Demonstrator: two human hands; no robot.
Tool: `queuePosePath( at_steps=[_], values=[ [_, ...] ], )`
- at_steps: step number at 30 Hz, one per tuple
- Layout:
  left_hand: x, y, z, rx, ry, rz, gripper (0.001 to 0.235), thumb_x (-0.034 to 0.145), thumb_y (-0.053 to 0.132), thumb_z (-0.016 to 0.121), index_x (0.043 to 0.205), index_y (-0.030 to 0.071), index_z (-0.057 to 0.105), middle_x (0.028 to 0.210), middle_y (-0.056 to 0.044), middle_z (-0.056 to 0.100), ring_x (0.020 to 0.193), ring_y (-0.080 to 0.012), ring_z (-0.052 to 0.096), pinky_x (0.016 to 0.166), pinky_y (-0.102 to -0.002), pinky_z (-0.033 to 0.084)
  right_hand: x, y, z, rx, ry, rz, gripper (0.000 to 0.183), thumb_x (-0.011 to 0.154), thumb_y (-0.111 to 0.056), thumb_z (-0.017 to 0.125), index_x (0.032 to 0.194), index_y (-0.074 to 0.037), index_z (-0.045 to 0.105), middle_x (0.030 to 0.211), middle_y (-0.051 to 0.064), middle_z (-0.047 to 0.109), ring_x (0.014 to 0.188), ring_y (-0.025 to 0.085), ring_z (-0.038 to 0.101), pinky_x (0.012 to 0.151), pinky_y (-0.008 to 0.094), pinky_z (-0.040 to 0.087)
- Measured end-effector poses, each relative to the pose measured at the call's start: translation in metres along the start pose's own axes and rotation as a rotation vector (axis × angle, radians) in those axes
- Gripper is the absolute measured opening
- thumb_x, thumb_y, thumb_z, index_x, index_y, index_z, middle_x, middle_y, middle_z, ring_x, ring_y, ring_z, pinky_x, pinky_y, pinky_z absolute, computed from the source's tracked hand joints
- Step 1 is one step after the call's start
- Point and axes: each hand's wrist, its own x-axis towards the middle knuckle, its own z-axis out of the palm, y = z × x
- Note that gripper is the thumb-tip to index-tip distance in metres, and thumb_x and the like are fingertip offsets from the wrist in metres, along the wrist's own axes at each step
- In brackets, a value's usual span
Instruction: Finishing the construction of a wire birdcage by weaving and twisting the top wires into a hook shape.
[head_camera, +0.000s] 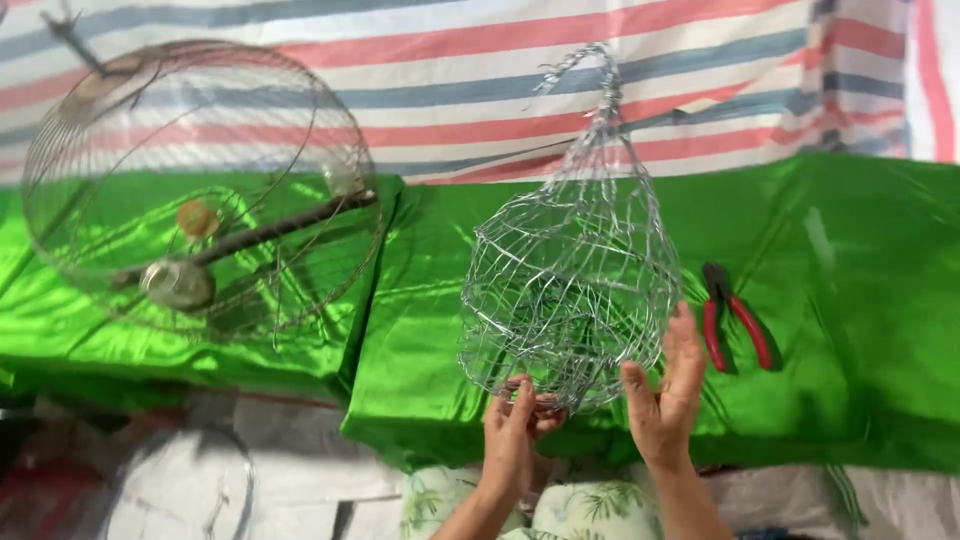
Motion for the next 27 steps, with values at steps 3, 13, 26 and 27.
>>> queuePosePath(
  at_steps=[3, 13, 26, 27],
  values=[
    [0.001, 0.007, -0.002, -0.058, 0.006, -0.043, 0.037, 0.094, 0.028, 0.066, 0.111, 0.001, 0.047, 0.1, -0.025, 0.071, 0.077, -0.0296, 0.07, 0.078, -0.041, 0.062, -0.029, -0.013, 0.009, 0.046, 0.022, 0.015, 0.062, 0.104, -0.033, 0.052, 0.154, -0.004, 0.029, 0.167, 0.025, 0.026, 0.159, 0.038, 0.026, 0.128, 0.054, 0.029],
    [0.01, 0.026, -0.026, -0.203, -0.175, -0.042, 0.041, 0.092, 0.026, 0.069, 0.121, 0.001, 0.056, 0.092, -0.025, 0.072, 0.081, -0.0355, 0.073, 0.078, -0.044, 0.062, -0.036, -0.029, 0.053, -0.29, -0.1, -0.095, 0.054, 0.091, -0.036, 0.069, 0.129, -0.003, 0.05, 0.161, 0.027, 0.035, 0.156, 0.039, 0.029, 0.131, 0.052, 0.022],
    [-0.016, 0.047, -0.045, 0.096, -0.293, 0.011, 0.063, 0.094, 0.033, 0.062, 0.15, 0.012, 0.042, 0.089, -0.012, 0.073, 0.074, -0.0183, 0.064, 0.073, -0.033, 0.057, -0.029, -0.023, 0.059, -0.411, -0.214, -0.25, 0.063, 0.094, -0.028, 0.071, 0.147, -0.007, 0.044, 0.166, 0.027, 0.022, 0.156, 0.042, 0.026, 0.124, 0.055, 0.035],
    [-0.018, 0.046, -0.05, 0.174, -0.306, 0.007, 0.074, 0.091, 0.033, 0.065, 0.156, 0.011, 0.036, 0.088, -0.013, 0.075, 0.071, -0.0181, 0.065, 0.074, -0.034, 0.057, -0.029, -0.021, 0.059, -0.432, -0.215, -0.289, 0.06, 0.095, -0.023, 0.07, 0.147, -0.007, 0.045, 0.165, 0.028, 0.023, 0.155, 0.041, 0.028, 0.125, 0.055, 0.033]
  ],
)
